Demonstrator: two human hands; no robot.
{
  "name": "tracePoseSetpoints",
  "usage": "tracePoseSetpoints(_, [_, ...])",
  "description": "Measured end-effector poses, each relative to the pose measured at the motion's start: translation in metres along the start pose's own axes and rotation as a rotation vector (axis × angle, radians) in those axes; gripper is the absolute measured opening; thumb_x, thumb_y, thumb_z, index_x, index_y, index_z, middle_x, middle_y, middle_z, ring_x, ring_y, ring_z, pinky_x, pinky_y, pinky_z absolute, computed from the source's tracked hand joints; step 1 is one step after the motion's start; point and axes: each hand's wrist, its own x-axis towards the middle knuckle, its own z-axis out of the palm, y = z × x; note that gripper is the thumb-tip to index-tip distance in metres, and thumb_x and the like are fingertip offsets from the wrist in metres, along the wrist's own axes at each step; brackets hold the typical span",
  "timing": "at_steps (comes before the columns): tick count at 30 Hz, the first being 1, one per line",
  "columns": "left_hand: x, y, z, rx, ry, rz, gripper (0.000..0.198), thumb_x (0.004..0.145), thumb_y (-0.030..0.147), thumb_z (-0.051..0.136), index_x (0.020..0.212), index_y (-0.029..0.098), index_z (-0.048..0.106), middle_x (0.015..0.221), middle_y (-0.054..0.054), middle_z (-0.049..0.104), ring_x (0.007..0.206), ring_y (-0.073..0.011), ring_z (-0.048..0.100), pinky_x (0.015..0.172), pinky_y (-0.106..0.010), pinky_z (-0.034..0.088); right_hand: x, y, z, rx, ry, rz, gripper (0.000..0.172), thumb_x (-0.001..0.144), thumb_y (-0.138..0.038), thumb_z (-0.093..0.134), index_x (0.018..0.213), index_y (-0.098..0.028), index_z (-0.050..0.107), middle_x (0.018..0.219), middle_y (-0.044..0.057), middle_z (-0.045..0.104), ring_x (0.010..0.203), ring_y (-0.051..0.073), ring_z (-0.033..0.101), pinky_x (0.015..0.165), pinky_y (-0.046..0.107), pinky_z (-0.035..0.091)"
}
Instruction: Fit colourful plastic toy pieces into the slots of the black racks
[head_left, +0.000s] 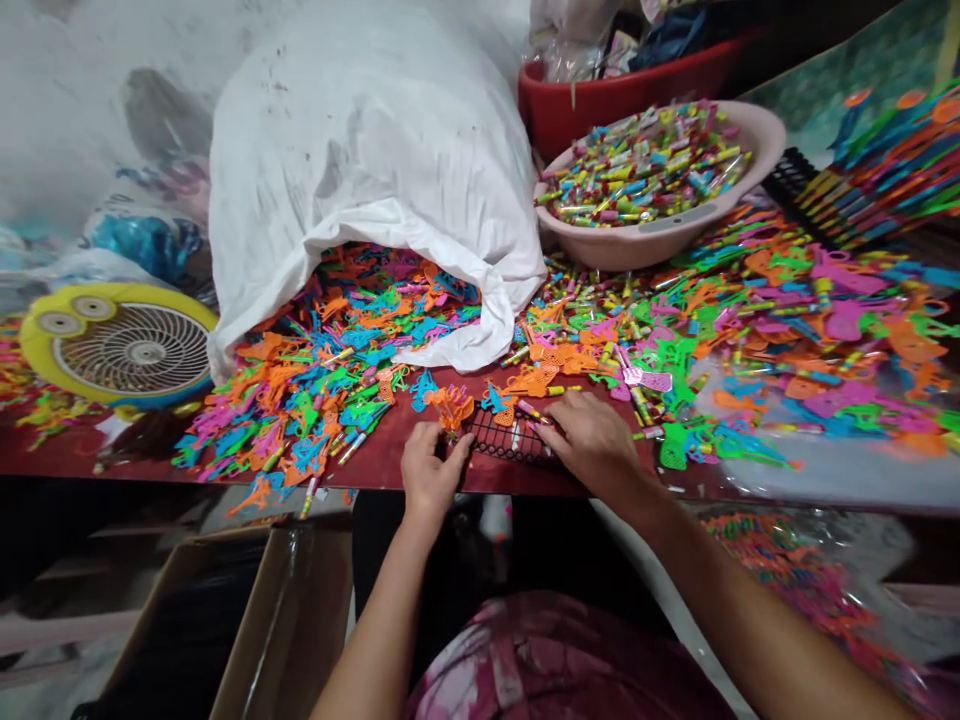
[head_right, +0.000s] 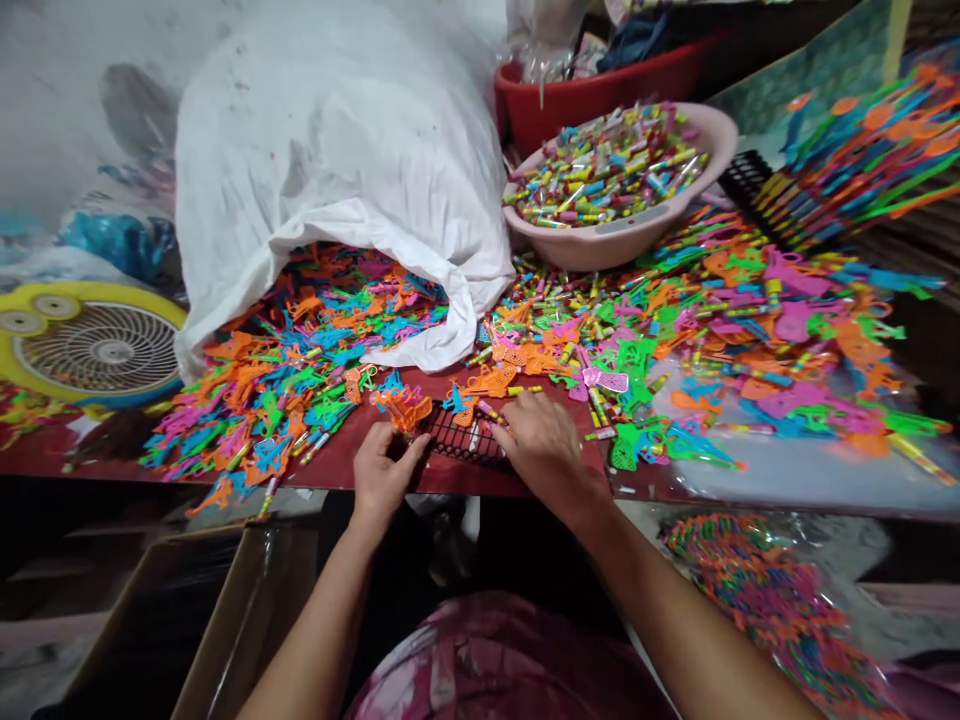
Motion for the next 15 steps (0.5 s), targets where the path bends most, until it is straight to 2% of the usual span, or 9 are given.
tracePoseSetpoints(4, [0.006, 0.0, 0.0, 0.022, -0.09, 0.013, 0.019, 0.086, 0.04, 0.064, 0.085, 0.021, 0.064, 0.08, -0.001, 0.058, 0.075, -0.0151, 0.055, 0.07, -0.027, 0.045, 0.003, 0.004, -0.004, 0.021, 0.03, 0.048, 0.017, 0.093, -0.029, 0.056, 0.084, -0.019, 0.067, 0.086, 0.008, 0.063, 0.084, 0.022, 0.056, 0.073, 0.032, 0.036])
tracePoseSetpoints(7, [0.011, -0.001, 0.004, -0.02, -0.105, 0.01, 0.02, 0.086, 0.04, 0.065, 0.092, 0.022, 0.065, 0.086, -0.002, 0.062, 0.079, -0.016, 0.056, 0.073, -0.028, 0.046, 0.01, -0.002, -0.013, 0.073, 0.104, 0.076, 0.016, 0.093, -0.029, 0.056, 0.089, -0.019, 0.067, 0.087, 0.008, 0.063, 0.084, 0.022, 0.057, 0.073, 0.032, 0.037])
tracePoseSetpoints(10, [0.013, 0.0, 0.01, -0.037, -0.111, -0.004, 0.02, 0.082, 0.04, 0.069, 0.086, 0.021, 0.065, 0.082, -0.001, 0.062, 0.078, -0.0167, 0.055, 0.074, -0.028, 0.046, 0.014, -0.029, -0.009, 0.201, 0.11, -0.008, 0.017, 0.092, -0.03, 0.057, 0.083, -0.02, 0.067, 0.084, 0.006, 0.065, 0.08, 0.02, 0.058, 0.073, 0.031, 0.038])
tracePoseSetpoints(13, [0.011, 0.003, 0.009, -0.05, -0.183, 0.034, 0.013, 0.08, 0.033, 0.07, 0.083, 0.021, 0.065, 0.081, -0.001, 0.061, 0.081, -0.0175, 0.056, 0.077, -0.029, 0.046, 0.014, -0.061, 0.011, 0.276, 0.078, -0.069, 0.012, 0.088, -0.028, 0.062, 0.081, -0.021, 0.069, 0.081, 0.005, 0.066, 0.08, 0.02, 0.058, 0.074, 0.031, 0.039])
tracePoseSetpoints(15, [0.008, 0.004, 0.004, -0.091, -0.255, 0.07, 0.007, 0.082, 0.027, 0.066, 0.087, 0.022, 0.066, 0.086, -0.002, 0.063, 0.086, -0.0184, 0.058, 0.08, -0.03, 0.047, 0.014, -0.075, 0.026, 0.292, 0.078, -0.043, 0.009, 0.086, -0.025, 0.063, 0.08, -0.02, 0.068, 0.081, 0.005, 0.066, 0.08, 0.02, 0.059, 0.074, 0.031, 0.04])
